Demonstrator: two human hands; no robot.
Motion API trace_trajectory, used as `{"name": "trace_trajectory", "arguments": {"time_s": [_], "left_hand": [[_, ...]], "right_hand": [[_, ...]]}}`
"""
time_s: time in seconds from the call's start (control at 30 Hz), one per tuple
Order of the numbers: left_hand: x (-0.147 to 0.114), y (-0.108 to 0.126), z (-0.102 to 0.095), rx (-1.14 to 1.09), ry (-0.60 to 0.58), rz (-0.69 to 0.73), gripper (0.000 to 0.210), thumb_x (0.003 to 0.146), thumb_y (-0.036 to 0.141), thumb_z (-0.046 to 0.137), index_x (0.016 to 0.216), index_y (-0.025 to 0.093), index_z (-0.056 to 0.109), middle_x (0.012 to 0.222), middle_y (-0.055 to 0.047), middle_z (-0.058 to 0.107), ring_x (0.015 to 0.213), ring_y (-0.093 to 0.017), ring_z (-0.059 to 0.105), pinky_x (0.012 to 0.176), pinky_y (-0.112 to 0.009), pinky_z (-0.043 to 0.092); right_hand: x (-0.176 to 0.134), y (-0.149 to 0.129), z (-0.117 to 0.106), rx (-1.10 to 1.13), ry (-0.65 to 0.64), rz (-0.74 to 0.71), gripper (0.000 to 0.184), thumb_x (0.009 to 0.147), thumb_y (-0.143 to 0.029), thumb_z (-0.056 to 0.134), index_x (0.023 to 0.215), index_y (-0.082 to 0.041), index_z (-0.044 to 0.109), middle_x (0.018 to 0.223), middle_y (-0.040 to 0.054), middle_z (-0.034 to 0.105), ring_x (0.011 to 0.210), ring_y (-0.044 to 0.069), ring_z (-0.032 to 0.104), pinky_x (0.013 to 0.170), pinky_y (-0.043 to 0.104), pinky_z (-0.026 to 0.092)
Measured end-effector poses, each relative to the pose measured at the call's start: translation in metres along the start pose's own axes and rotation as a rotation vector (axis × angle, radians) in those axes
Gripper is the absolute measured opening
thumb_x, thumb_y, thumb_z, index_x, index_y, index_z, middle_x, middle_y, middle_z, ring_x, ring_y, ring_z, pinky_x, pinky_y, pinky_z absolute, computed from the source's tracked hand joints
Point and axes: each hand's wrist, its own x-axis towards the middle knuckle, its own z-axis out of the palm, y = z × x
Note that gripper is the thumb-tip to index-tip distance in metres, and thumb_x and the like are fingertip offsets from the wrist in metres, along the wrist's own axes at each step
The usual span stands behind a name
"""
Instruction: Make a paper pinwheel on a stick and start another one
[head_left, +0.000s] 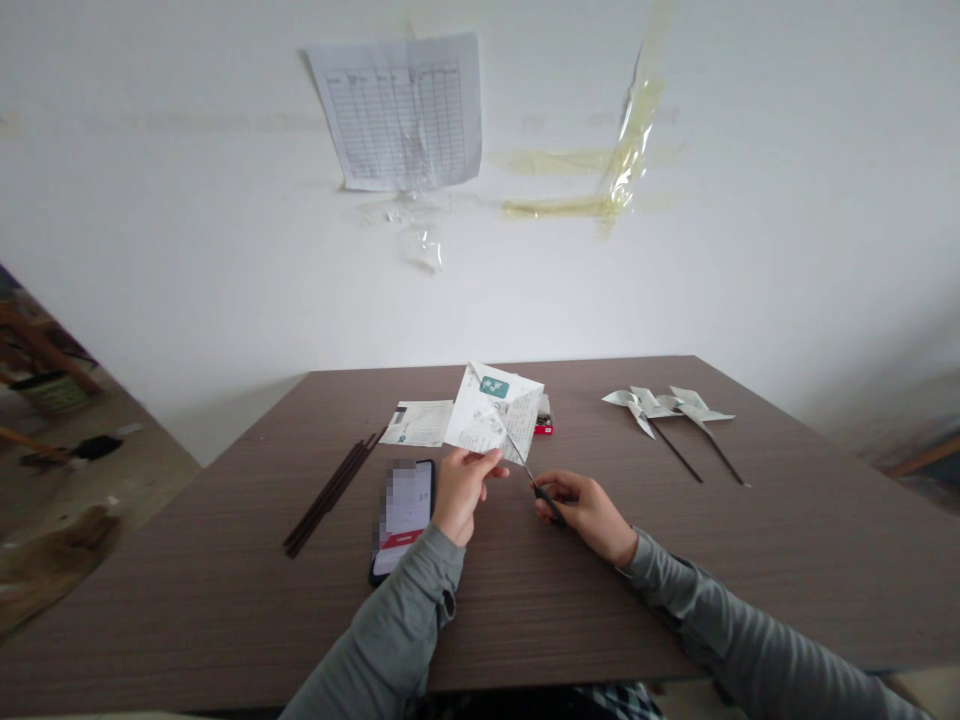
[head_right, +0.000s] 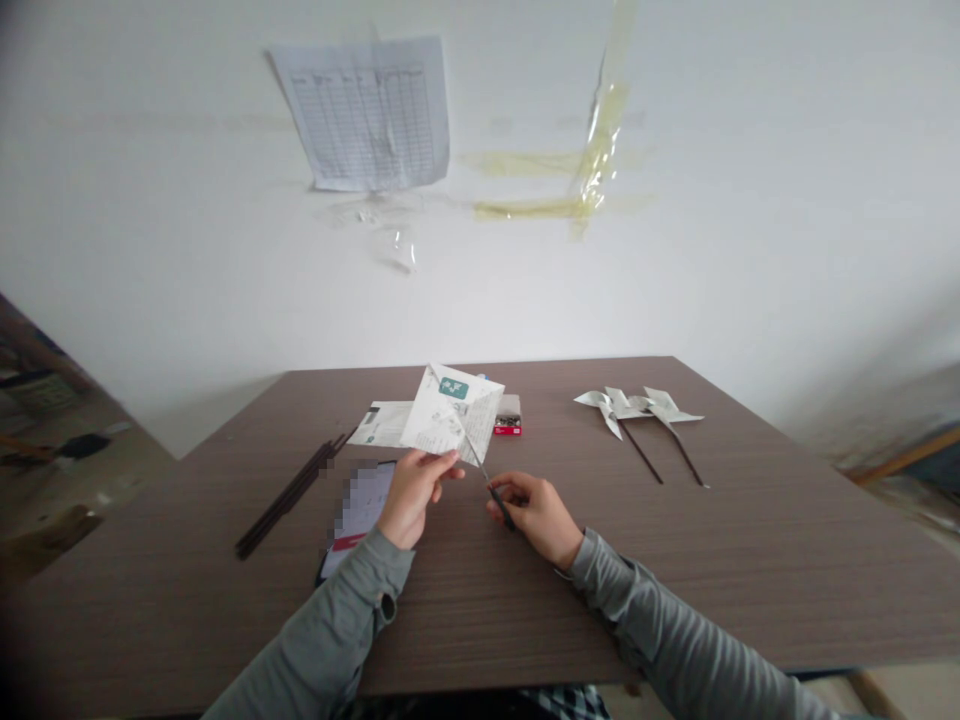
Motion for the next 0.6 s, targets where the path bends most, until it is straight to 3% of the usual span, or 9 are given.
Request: {"name": "trace_trajectory", "arguments": {"time_s": [0.6], "left_hand": [[0.0012,-0.0016,-0.0012,0.024,-0.023,0.001,0.030,0.079,0.026,0.109,0.086,0.019,0.080,0.098,-0.012,0.095,0.076,-0.025,0.092,0.047,-0.020,0.036]], "right_hand": [[-0.0012,-0.0025,-0.0003,-0.008,0.037,-0.028,0.052,0.078,-0.067,0.107,0.107,-0.028,0.092,0.076,0.0052,0.080,0.075,0.031,0.075,0.079,0.050,0.067]]}}
